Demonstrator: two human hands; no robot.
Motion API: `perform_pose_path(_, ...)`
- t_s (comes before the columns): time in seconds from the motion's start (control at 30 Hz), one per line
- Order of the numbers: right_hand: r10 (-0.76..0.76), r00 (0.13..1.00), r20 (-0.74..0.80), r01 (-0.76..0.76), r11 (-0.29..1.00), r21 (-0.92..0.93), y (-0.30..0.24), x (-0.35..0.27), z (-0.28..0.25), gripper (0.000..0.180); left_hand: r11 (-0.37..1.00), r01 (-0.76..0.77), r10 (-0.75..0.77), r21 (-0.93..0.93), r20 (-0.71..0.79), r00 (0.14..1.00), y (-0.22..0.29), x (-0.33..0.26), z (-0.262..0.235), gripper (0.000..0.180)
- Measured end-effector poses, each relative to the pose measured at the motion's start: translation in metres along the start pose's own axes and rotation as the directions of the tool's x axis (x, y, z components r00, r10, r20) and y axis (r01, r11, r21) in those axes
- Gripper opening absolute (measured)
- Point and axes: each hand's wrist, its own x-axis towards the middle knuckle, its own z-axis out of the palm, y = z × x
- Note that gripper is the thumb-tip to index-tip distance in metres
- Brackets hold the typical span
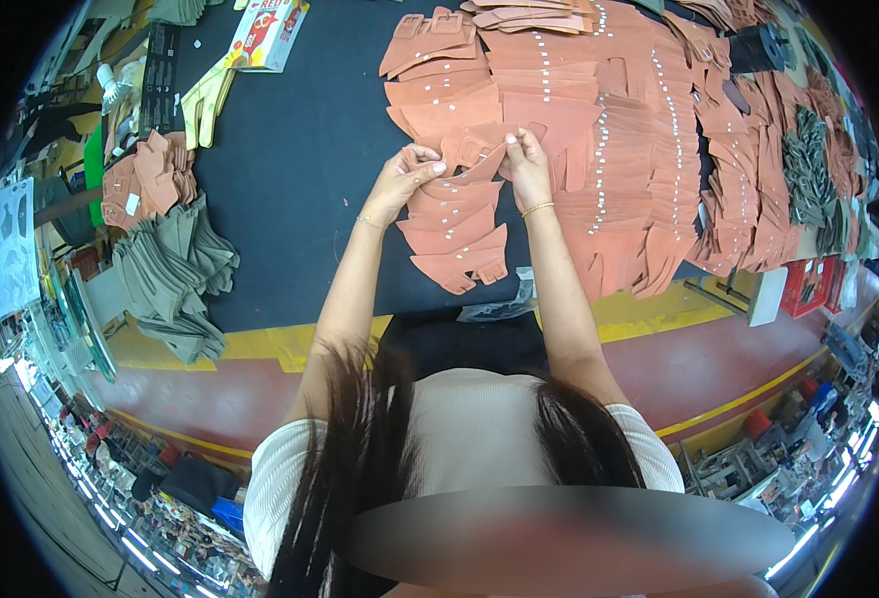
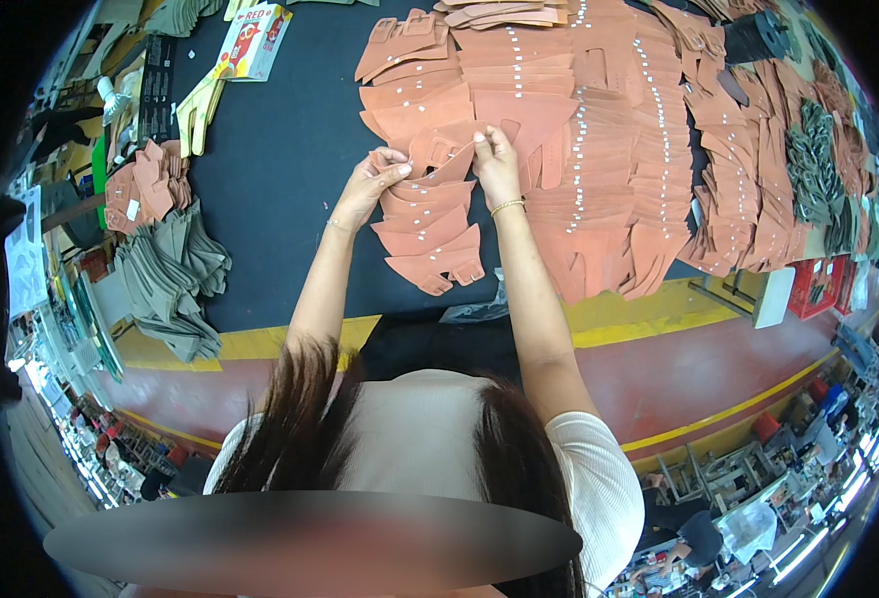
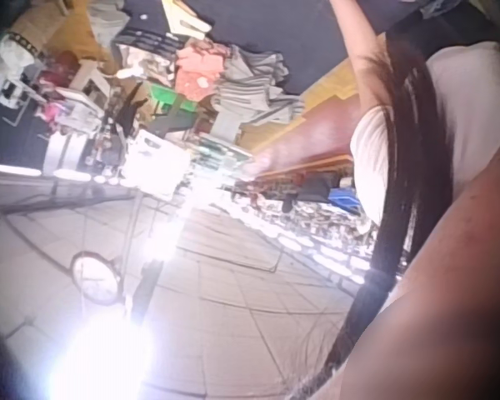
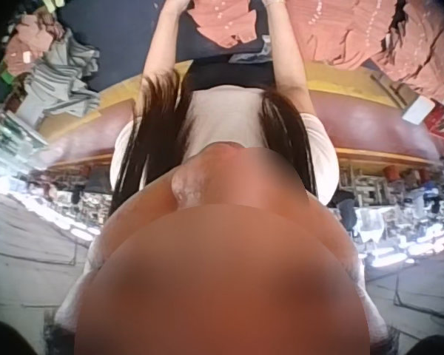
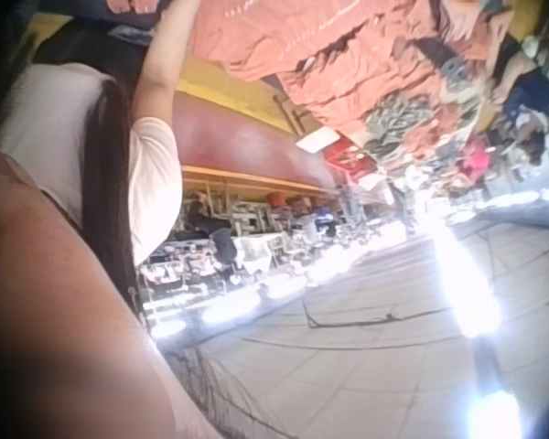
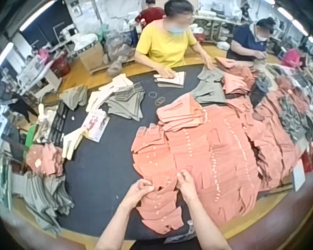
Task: The person sorts and stacks pre-cut fabric pieces on a worktable in a garment factory. They handle olive and salmon-colored fabric parts, aligning and bundling them, then move to another table to continue stacking and organizing the pieces.
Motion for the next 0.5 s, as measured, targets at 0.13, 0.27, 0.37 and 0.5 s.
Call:
perform_pose_path(0.13,-0.362,0.928,-0.083,0.268,0.807,-0.527,-0.016,-0.002,0.001,0.029,0.998,-0.054,0.054,-0.042,-0.008,0.999,0.004,-0.002,0.002,0.032)
perform_pose_path(0.27,-0.296,0.946,0.134,0.315,0.735,-0.6,-0.037,0.0,0.002,0.038,0.994,-0.07,0.066,-0.08,-0.055,0.996,0.004,-0.005,0.006,0.037)
perform_pose_path(0.37,-0.379,0.891,0.252,0.446,0.618,-0.647,-0.038,-0.004,0.015,0.045,0.998,-0.044,0.038,-0.047,-0.12,0.992,0.002,-0.005,0.008,0.036)
perform_pose_path(0.5,-0.237,0.947,0.217,0.319,0.608,-0.727,-0.038,-0.01,0.013,0.049,0.997,-0.072,0.067,-0.018,-0.194,0.979,-0.003,-0.004,0.011,0.033)
